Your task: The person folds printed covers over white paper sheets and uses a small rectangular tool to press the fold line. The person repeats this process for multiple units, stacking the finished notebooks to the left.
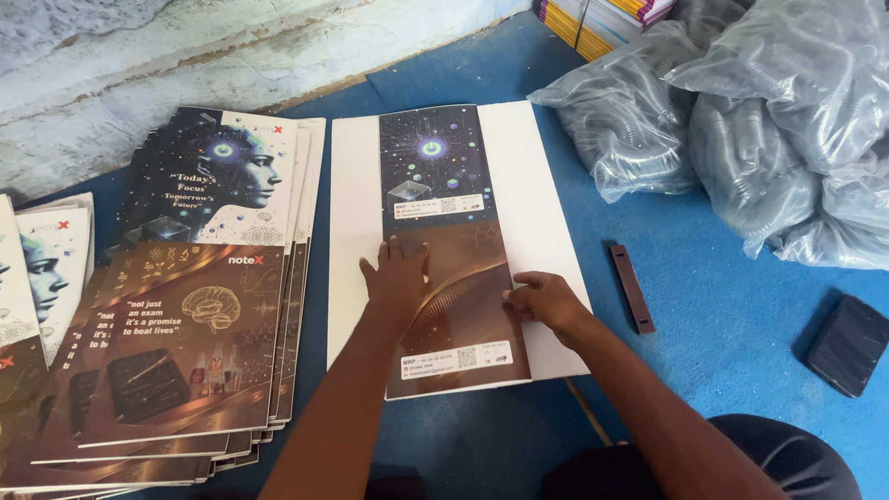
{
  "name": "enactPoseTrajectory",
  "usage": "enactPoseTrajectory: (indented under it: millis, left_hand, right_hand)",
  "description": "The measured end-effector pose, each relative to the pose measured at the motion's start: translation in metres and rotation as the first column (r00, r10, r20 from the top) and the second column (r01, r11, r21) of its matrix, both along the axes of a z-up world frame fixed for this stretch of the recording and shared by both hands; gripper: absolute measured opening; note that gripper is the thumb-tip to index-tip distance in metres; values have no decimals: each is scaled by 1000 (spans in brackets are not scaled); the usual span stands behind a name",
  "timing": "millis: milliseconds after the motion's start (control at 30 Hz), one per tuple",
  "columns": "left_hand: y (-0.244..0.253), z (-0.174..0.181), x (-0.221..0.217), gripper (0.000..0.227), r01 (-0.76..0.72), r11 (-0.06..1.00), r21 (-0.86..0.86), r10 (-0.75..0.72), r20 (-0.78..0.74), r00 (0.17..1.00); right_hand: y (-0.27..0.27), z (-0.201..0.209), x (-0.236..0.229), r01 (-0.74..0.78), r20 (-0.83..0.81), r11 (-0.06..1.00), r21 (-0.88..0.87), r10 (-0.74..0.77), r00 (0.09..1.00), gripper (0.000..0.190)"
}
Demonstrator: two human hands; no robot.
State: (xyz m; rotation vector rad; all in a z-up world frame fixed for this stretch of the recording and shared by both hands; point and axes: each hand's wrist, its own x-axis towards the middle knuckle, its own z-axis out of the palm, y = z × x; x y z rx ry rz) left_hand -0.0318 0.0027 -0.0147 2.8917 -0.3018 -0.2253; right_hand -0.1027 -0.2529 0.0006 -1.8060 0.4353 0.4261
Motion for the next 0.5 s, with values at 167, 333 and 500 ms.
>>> enactPoseTrajectory:
  millis: [167, 333, 500]
  left_hand:
    - [-19, 18, -8, 30, -83, 995, -60, 82, -13, 997]
    - [-48, 47, -20, 61, -126, 965, -230, 117, -53, 992]
    - [-80, 78, -13, 117, -241, 905, -350, 205, -137, 969]
  right_hand:
    - [3, 5, -1, -2, 56, 998, 67, -2, 998, 65]
    - [11, 27, -6, -8, 123, 991, 137, -9, 992, 57]
    - [24, 52, -15, -118, 228, 957, 265, 57, 972, 52]
